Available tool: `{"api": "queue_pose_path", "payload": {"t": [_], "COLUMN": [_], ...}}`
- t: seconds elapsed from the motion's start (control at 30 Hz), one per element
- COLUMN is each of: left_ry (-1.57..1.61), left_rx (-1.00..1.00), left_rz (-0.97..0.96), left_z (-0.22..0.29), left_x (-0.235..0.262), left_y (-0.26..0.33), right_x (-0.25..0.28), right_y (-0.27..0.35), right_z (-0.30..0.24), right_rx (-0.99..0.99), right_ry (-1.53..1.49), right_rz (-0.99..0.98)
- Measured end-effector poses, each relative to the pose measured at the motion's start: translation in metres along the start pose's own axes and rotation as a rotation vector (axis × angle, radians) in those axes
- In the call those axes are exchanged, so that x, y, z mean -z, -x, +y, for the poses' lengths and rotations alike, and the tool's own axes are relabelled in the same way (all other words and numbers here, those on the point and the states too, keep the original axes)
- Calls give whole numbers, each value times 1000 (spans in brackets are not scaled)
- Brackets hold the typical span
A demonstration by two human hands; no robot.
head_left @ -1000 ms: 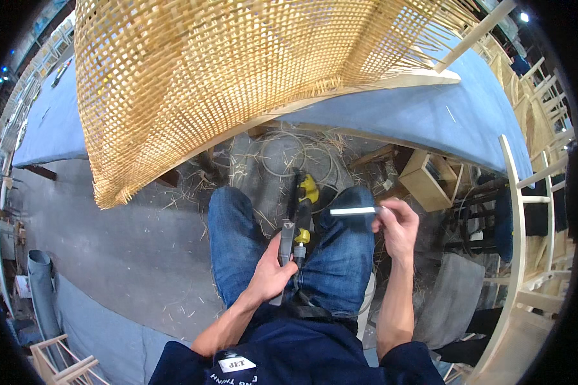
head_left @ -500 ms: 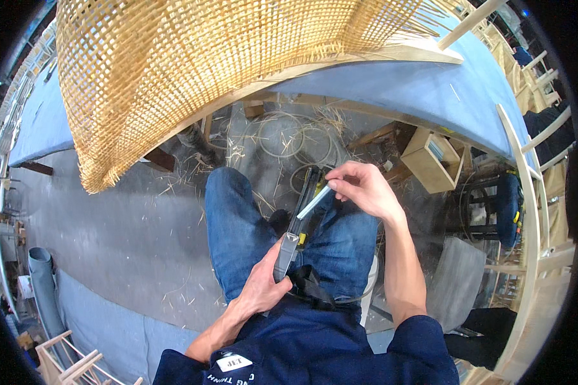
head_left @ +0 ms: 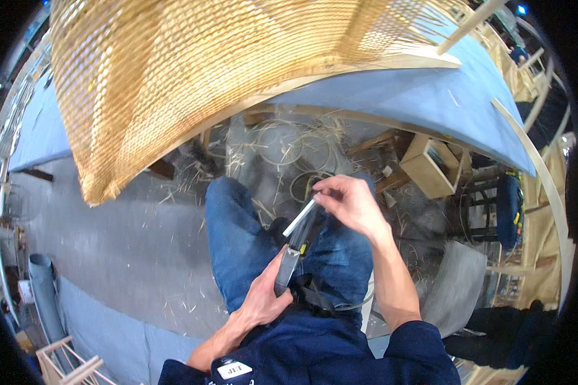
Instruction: The person attaches a sheet of woven cane webbing to the underside of a wooden chair frame. They use a yellow pneumatic staple gun to secure the webbing along the edges of the frame, frequently repositioning the chair to access different sides and ensure the material is taut.
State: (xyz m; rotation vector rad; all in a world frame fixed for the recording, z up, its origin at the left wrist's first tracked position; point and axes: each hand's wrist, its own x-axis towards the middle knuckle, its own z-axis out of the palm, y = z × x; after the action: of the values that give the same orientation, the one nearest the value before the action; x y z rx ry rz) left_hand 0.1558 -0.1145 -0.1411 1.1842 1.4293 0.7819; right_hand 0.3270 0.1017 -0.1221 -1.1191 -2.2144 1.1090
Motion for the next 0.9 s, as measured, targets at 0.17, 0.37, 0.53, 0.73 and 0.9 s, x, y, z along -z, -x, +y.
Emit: {"api": "queue_pose_path", "payload": {"t": [0.17,0.37,0.53,0.73,0.9], "left_ry": [-60,-36,-83,-68,-23], "left_rx": [-24,-46,-130,-83,-75], "left_rz": [-5,6,-48,-90,-83], "left_z": [14,28,19,6,6], "left_x": [-4,-12,-7,-7,-3], "left_y": [-10,-2,-10,-7,-5], "right_x": [14,51,73,53,33], "right_y": [0,5,2,11,9], "right_z": [8,-4,-14,-18,-26], "right_rx": [90,-59,-27,-67,-72], "right_ry": [29,12,22,113,158], "right_rz": [48,-10,2,27,117]}}
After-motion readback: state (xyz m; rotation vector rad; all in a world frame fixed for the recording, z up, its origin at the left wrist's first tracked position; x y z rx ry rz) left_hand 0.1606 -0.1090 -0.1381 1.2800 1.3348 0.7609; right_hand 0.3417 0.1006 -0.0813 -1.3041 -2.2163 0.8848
